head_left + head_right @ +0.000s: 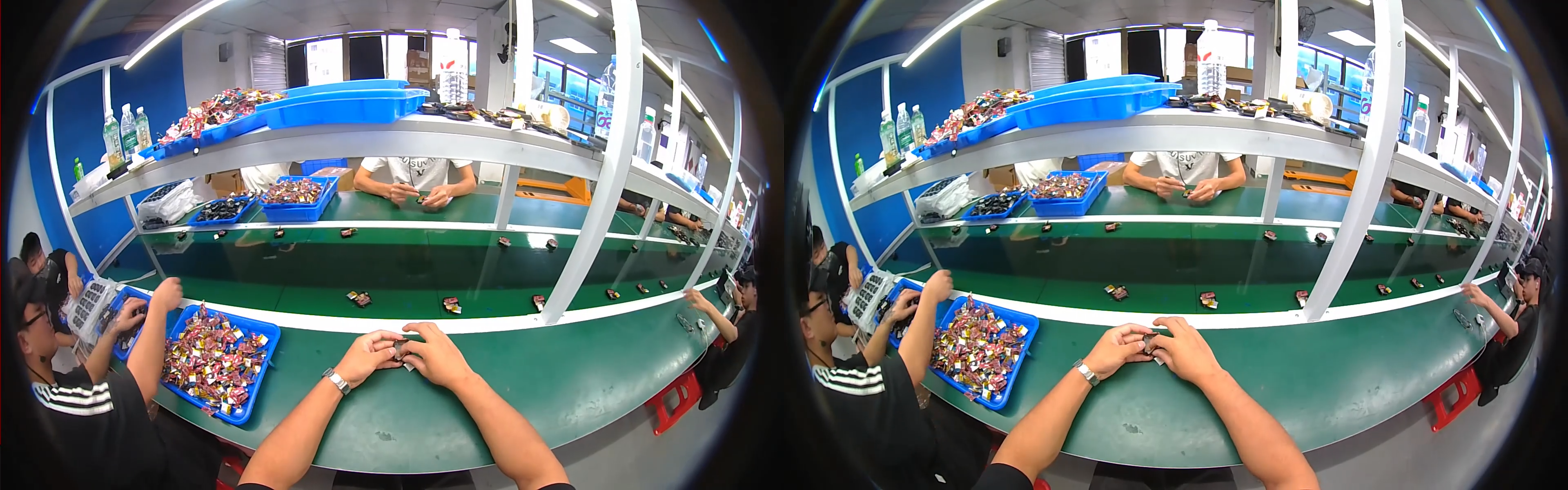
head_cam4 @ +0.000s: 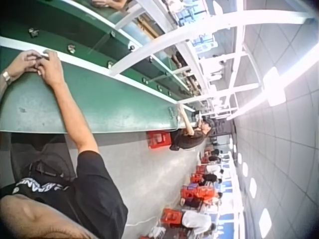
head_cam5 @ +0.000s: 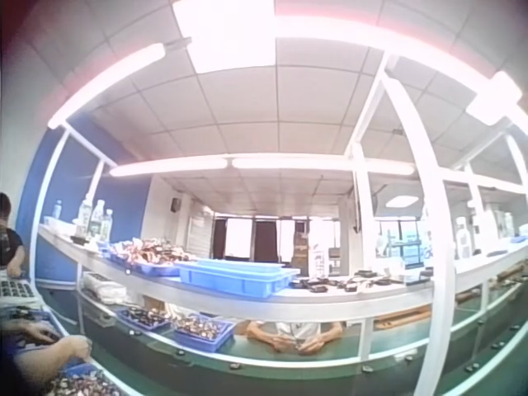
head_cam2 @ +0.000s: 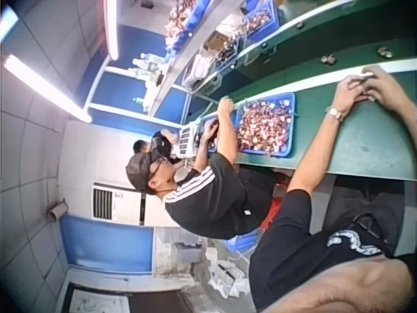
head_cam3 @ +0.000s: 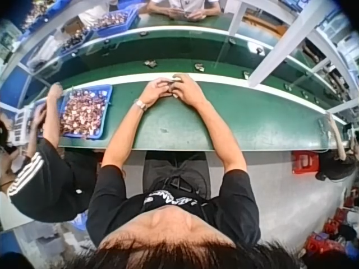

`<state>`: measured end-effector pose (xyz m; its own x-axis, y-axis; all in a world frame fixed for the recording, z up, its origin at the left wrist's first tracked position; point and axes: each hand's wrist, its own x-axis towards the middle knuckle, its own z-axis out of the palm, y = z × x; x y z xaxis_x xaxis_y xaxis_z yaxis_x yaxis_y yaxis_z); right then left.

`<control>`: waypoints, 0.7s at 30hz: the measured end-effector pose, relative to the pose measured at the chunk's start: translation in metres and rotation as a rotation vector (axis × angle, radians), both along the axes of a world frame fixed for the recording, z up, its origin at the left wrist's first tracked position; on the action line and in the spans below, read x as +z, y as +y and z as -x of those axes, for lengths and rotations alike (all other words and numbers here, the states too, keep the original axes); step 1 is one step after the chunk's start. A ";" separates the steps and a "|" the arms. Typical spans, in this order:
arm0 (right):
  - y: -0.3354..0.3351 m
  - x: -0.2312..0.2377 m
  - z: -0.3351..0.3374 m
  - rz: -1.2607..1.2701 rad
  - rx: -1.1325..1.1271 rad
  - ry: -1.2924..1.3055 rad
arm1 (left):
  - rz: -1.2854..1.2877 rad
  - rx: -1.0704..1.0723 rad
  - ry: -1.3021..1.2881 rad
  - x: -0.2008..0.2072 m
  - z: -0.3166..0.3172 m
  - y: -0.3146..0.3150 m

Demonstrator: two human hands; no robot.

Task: The recorder is assembling small electronic or plastic components on an assembly line.

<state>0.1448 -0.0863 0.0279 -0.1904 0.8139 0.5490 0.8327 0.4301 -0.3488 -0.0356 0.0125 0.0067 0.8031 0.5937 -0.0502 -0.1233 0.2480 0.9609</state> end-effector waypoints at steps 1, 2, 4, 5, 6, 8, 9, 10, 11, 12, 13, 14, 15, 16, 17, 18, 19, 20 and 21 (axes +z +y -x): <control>0.001 -0.001 0.001 0.000 0.003 0.002 | -0.006 0.003 -0.006 0.000 0.001 0.000; 0.002 -0.003 0.001 0.036 0.017 0.064 | -0.006 0.006 -0.005 -0.001 0.003 0.000; 0.003 -0.005 0.003 0.071 0.034 0.127 | 0.020 -0.013 -0.026 -0.003 0.007 0.002; 0.002 -0.007 0.005 0.097 0.030 0.172 | 0.033 -0.024 -0.038 -0.003 0.008 0.003; 0.002 -0.007 0.006 0.122 0.025 0.218 | 0.033 -0.025 -0.038 -0.002 0.009 0.002; 0.002 -0.006 0.006 0.122 0.013 0.231 | 0.000 -0.086 -0.074 0.000 0.010 0.000; 0.001 -0.006 0.005 0.123 -0.002 0.244 | -0.001 -0.091 -0.075 0.000 0.009 0.000; 0.000 -0.007 0.003 0.120 -0.014 0.243 | -0.036 -0.109 -0.068 -0.002 0.005 0.002; -0.001 -0.008 0.001 0.114 -0.018 0.255 | -0.071 -0.133 -0.063 -0.004 0.000 0.002; -0.006 -0.010 -0.007 0.104 -0.045 0.264 | -0.077 -0.134 -0.062 -0.005 -0.007 0.002; -0.002 -0.017 -0.008 0.091 -0.049 0.252 | -0.082 -0.142 -0.063 -0.006 -0.008 0.002; 0.000 -0.018 -0.005 0.089 -0.020 0.254 | -0.053 -0.098 -0.035 -0.005 -0.004 0.002; 0.005 -0.023 0.000 0.094 0.015 0.281 | -0.027 -0.060 -0.006 -0.002 0.003 0.002; 0.009 -0.025 0.006 0.116 0.051 0.304 | -0.029 -0.044 -0.018 -0.001 0.009 0.002; 0.010 -0.022 0.010 0.092 0.091 0.315 | -0.027 -0.015 -0.024 -0.003 0.018 0.002; 0.010 -0.021 0.010 0.093 0.115 0.346 | -0.024 -0.025 -0.039 -0.005 0.019 0.003; 0.010 -0.021 0.007 0.145 0.152 0.382 | -0.024 -0.023 -0.052 -0.005 0.016 0.004; 0.007 -0.019 0.002 0.150 0.154 0.412 | -0.018 -0.058 -0.054 -0.003 0.009 0.003; 0.004 -0.019 -0.003 0.154 0.163 0.444 | -0.026 -0.052 -0.032 -0.001 0.003 0.001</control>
<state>0.1476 -0.0828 0.0093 -0.0973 0.8711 0.4813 0.5157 0.4578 -0.7242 -0.0391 0.0136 0.0053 0.8338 0.5519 -0.0093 -0.1416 0.2301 0.9628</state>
